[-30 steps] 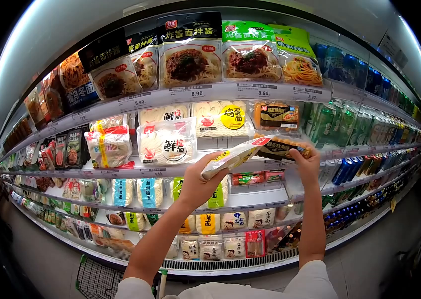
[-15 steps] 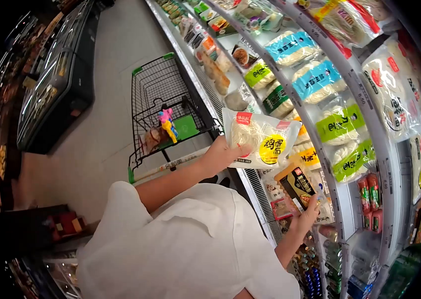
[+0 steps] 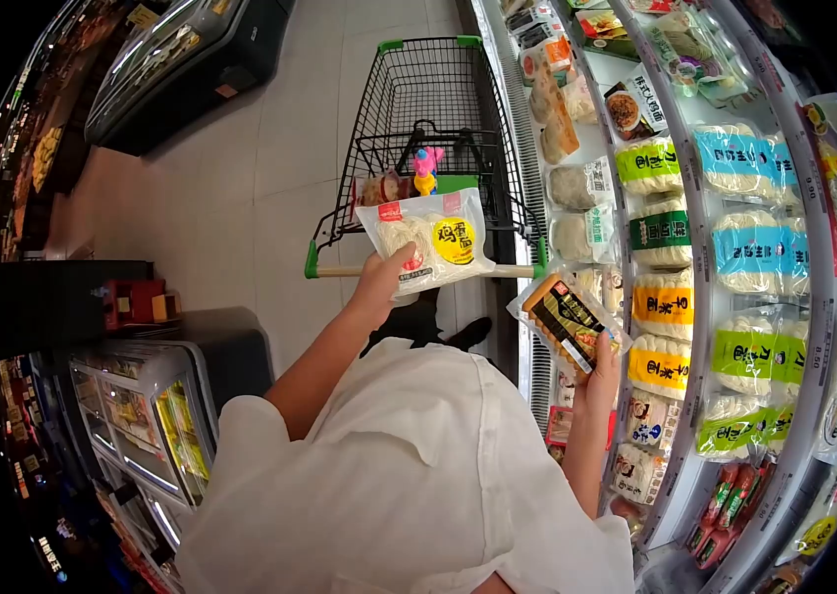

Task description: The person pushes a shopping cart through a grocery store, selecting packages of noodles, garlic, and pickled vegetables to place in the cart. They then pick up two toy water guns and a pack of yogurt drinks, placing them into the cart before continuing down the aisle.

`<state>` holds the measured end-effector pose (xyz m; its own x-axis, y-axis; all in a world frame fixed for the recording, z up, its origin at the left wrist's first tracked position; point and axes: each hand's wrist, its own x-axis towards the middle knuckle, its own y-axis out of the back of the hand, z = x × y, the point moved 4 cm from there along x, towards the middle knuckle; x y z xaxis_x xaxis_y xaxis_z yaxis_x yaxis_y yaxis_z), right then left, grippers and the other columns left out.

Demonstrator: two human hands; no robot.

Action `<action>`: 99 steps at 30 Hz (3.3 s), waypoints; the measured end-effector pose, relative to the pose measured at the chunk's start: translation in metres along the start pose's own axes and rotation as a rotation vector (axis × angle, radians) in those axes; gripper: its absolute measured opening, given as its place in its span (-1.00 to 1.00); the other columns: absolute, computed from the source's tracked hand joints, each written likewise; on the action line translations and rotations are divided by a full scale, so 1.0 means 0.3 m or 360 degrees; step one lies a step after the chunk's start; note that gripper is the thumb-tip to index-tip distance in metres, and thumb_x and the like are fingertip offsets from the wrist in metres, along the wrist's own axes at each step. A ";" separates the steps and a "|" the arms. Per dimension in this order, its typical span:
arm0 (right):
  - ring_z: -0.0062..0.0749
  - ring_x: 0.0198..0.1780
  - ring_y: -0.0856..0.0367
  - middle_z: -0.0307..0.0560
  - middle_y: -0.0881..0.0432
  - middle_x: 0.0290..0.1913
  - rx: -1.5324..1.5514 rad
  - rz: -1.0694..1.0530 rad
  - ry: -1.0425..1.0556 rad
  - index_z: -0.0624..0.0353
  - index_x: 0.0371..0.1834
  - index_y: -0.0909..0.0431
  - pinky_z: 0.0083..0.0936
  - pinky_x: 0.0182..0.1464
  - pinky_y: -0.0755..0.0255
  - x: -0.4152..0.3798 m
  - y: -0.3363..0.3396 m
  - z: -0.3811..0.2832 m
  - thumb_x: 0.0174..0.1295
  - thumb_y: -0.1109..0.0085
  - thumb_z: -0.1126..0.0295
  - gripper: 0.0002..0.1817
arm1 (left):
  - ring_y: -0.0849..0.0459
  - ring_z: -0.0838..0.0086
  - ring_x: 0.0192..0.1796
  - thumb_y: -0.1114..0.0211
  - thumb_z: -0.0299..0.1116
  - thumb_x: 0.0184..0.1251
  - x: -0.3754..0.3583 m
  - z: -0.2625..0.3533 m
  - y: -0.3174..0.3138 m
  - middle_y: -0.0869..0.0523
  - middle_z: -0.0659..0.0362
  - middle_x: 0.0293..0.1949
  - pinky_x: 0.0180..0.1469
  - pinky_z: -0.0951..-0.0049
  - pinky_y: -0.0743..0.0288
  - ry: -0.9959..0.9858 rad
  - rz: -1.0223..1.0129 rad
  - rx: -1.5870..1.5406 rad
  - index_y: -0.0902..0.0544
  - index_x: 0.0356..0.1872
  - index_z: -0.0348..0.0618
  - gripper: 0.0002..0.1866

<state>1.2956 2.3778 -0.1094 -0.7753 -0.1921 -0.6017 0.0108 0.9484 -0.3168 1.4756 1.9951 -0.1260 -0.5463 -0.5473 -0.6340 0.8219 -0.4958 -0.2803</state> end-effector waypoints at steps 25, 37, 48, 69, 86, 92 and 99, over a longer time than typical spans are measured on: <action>-0.34 0.03 -0.95 -0.01 -0.89 0.18 -0.0122 0.0632 0.0150 0.26 0.35 -0.68 -0.46 -0.12 -0.88 -0.153 -0.157 0.035 0.73 -0.34 0.16 -0.60 | -0.86 -0.18 0.29 -0.39 -0.26 0.61 1.204 -0.428 -0.072 -0.85 -0.24 0.30 0.32 0.02 -0.75 0.0192 0.0605 0.1307 -0.38 0.60 -0.51 -0.28; -0.39 0.01 -0.94 -0.01 -0.91 0.04 -0.0215 0.0366 0.0202 0.28 0.27 -0.70 -0.45 -0.03 -0.85 0.119 -0.452 0.023 0.74 -0.33 0.18 -0.64 | -0.03 -0.25 0.88 -0.41 -0.02 0.59 0.979 -0.316 -0.293 0.05 -0.24 0.91 0.77 -0.35 -0.21 -0.0128 -0.0298 0.2343 0.08 0.91 -0.26 0.13; -0.67 -0.22 -0.64 -0.24 -0.82 -0.13 -0.1296 -0.0299 0.0210 0.25 0.12 -0.77 -0.56 -0.21 -0.49 0.817 -0.801 0.239 0.73 -0.34 0.04 -0.59 | -0.39 -0.24 0.72 -0.39 -0.16 0.52 0.978 -0.263 -0.210 -0.39 -0.41 0.70 0.49 -0.13 -0.62 0.0020 -0.0368 0.2900 -0.75 0.38 -0.50 -0.39; 0.14 0.62 -0.61 0.36 -0.58 0.63 -0.2191 -0.0648 0.0760 0.26 0.82 -0.30 -0.10 0.59 -0.49 1.133 -0.734 0.630 0.62 -0.36 0.22 -0.20 | -0.71 -0.24 0.47 -0.50 -0.05 0.59 0.838 0.084 0.186 -0.57 -0.28 0.57 0.42 -0.10 -0.67 -0.0699 -0.0204 0.1693 -0.26 0.74 -0.23 -0.10; 0.08 0.12 -0.87 0.08 -0.89 0.16 -0.2255 -0.0840 0.1563 0.19 0.22 -0.83 -0.12 0.18 -0.74 0.348 -0.640 0.391 0.39 -0.62 0.20 -0.57 | -0.69 -0.26 0.50 -0.53 -0.03 0.55 0.755 0.004 0.126 -0.52 -0.38 0.59 0.53 -0.08 -0.62 -0.0641 -0.0108 0.1807 -0.10 0.81 -0.34 0.07; -0.08 -0.22 -0.88 -0.07 -0.91 -0.14 -0.2385 -0.0753 0.1516 0.07 0.12 -0.88 -0.21 -0.14 -0.73 0.374 -0.638 0.410 0.43 -0.57 0.09 -0.64 | -0.60 -0.17 0.61 -0.46 0.03 0.61 0.659 0.024 0.208 -0.52 -0.28 0.66 0.65 -0.02 -0.49 -0.0602 -0.0056 0.1790 -0.23 0.78 -0.37 -0.02; -0.10 -0.28 -0.88 -0.10 -0.90 -0.25 -0.2455 -0.0603 0.1548 0.00 0.00 -0.91 -0.20 -0.25 -0.72 0.396 -0.646 0.422 0.47 -0.46 0.04 -0.69 | -0.75 -0.10 0.42 -0.40 -0.04 0.67 0.512 0.012 0.320 -0.73 -0.17 0.48 0.42 -0.04 -0.62 -0.0761 -0.0049 0.2161 -0.54 0.60 -0.28 -0.32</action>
<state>1.2813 2.1392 -0.2123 -0.6487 -0.7560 0.0873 -0.3062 0.3643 0.8795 1.4700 1.8610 -0.2478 -0.7851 -0.5591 -0.2664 0.1714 -0.6094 0.7741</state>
